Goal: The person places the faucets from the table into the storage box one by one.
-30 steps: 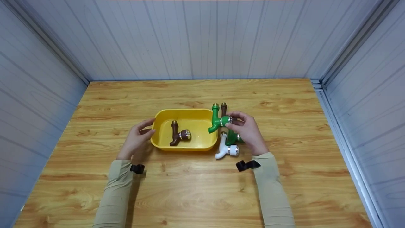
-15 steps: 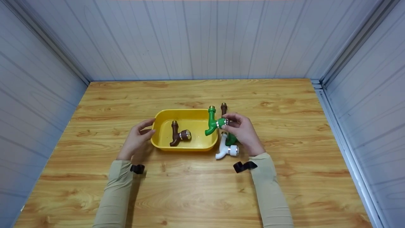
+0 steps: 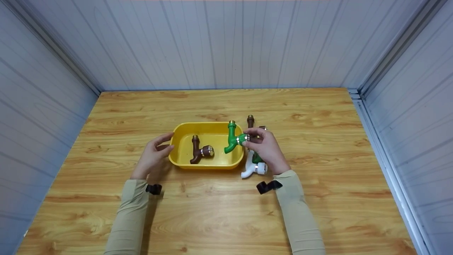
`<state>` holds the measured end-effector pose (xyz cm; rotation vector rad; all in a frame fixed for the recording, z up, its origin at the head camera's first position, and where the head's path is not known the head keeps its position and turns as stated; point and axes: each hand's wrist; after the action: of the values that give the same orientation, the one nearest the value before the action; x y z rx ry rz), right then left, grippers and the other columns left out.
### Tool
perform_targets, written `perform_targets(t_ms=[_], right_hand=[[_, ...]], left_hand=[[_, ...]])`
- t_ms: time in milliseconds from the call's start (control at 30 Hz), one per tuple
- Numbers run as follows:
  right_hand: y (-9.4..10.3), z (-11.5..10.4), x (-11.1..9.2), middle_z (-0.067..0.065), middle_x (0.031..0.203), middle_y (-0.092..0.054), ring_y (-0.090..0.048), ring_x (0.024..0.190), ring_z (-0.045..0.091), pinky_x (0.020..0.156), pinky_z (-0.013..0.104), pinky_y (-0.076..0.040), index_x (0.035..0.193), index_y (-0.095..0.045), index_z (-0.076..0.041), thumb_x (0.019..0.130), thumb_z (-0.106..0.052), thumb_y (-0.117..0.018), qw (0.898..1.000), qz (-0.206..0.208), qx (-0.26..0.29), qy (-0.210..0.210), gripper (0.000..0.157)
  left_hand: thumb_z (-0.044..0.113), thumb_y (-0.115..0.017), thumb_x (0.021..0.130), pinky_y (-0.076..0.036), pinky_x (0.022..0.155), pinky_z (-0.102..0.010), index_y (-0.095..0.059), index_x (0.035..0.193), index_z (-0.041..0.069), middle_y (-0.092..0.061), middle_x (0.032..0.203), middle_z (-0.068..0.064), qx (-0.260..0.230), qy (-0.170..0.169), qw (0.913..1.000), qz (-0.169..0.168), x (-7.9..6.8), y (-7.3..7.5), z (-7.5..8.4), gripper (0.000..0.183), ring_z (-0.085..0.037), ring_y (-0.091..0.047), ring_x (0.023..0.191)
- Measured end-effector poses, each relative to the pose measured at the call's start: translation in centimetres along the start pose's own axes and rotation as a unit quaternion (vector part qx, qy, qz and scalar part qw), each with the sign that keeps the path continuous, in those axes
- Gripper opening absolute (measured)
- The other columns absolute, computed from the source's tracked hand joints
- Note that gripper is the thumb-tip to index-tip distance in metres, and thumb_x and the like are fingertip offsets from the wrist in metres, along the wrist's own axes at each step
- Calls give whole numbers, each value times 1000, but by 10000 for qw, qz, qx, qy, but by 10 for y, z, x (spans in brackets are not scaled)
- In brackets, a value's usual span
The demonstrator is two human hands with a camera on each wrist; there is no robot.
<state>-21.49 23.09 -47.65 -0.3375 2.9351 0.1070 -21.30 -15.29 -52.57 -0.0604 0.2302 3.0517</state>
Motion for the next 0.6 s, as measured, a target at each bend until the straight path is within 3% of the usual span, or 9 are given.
perform_targets(t_ms=[300,367,600], right_hand=[[-10,-1,2,16,127,-49,-57,110,25,90,34,-51,128,-54,-1,86,-9,-72,9998,-55,-19,-182,47],[-11,-2,2,16,126,-50,-58,108,25,90,35,-50,127,-55,-2,86,-10,-73,9998,-57,-64,-195,46],[-14,-2,3,15,124,-49,-57,110,26,89,32,-51,123,-57,-6,84,-13,-74,9997,-92,-169,-132,43]], left_hand=[[-1,-61,92,-51,87,-36,-50,137,-1,-47,136,-24,-13,-2,10000,-76,-4,0,8,46,-35,-56,109],[0,-61,92,-52,86,-36,-51,136,1,-49,135,-22,26,-51,10000,-6,0,0,-1,46,-33,-57,108],[0,-61,92,-51,88,-37,-52,136,3,-49,135,-20,68,35,10000,-12,1,0,0,46,-31,-57,109]])
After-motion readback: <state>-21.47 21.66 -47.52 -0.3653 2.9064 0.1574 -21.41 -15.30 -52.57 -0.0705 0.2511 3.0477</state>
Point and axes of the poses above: each hand's wrist, its own x-axis towards the middle knuckle, its own y-axis out of the back of the hand, z = x × y
